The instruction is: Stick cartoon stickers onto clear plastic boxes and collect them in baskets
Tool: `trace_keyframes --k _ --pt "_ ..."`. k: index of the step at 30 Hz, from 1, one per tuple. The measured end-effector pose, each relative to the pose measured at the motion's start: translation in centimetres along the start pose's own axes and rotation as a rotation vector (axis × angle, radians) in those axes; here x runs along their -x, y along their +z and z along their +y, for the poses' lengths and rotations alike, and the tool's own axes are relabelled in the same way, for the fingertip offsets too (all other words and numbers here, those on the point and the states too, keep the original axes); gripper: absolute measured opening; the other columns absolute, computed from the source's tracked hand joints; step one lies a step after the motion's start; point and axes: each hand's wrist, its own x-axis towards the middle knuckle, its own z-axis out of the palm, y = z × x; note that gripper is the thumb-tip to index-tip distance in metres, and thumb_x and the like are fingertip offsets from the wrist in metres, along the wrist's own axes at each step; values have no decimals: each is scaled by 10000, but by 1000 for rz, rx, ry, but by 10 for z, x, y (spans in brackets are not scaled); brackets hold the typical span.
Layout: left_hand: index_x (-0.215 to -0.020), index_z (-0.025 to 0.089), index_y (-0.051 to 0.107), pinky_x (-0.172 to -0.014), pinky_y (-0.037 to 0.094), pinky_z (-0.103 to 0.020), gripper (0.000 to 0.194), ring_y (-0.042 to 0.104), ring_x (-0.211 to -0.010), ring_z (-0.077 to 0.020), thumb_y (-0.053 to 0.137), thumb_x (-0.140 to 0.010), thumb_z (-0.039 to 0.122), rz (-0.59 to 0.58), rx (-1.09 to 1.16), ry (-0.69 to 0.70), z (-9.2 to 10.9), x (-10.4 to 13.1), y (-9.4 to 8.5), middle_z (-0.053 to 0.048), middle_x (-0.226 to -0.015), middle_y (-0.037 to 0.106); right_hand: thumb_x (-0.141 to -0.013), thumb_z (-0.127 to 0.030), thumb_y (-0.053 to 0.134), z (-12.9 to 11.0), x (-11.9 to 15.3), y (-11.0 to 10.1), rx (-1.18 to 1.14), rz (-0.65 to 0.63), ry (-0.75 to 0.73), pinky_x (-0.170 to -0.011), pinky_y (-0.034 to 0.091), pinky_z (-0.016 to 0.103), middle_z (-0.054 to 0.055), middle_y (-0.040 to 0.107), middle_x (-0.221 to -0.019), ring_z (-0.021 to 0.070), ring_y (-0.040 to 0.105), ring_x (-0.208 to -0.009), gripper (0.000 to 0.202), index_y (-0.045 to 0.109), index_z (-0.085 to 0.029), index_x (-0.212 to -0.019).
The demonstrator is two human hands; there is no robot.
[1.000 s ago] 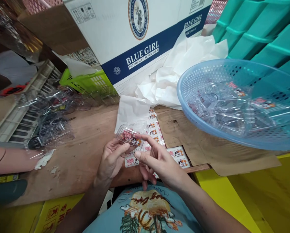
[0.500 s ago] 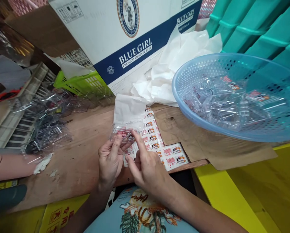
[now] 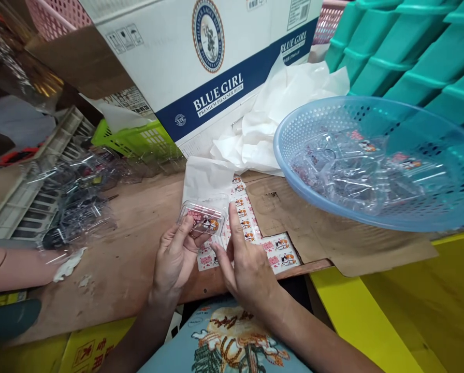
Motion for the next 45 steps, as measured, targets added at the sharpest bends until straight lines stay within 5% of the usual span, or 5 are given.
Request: trace_keyframes --k 9,16,27,34,45 --pt "-872 193 768 -871 584 -325 119 735 -869 -171 744 -816 294 -76 -26 -85 1 5 5 -39 -973 782 -936 -491 563 14 -35 -7 -435 -12 162 -862 531 357 119 599 -1218 224 605 -1039 643 388 -208 -1486" --pt "-672 174 718 -670 565 -230 347 678 -621 -127 696 -827 484 -58 -37 105 -10 12 24 -16 -665 715 -945 -313 581 -1 -29 9 -62 139 -333 -1027 469 446 161 433 -1330 275 470 -1247 674 270 -225 -1536" --pt "-1418 180 478 -1201 219 -507 889 293 -1459 -362 830 -661 483 -269 -1318 465 7 -86 -36 -181 -1543 388 -912 -493 595 66 -66 -197 1029 653 -13 -958 419 665 316 492 -1335 486 465 -1262 705 444 -96 -1475" --pt "-1341 230 476 -1035 453 -438 715 547 -1232 -292 790 -730 429 -317 -1384 541 -13 -88 -52 -124 -1330 560 -935 -208 577 17 -56 -101 563 340 -600 -1034 484 521 140 533 -1385 326 522 -1280 574 415 -277 -1482" --pt "-1398 226 440 -1032 405 -515 815 520 -1226 -344 744 -710 539 -238 -1640 231 77 -87 -117 -140 -1304 565 -875 -345 669 79 -130 -32 435 -243 -217 -1044 444 496 203 591 -1332 344 547 -1248 472 602 -123 -1286"
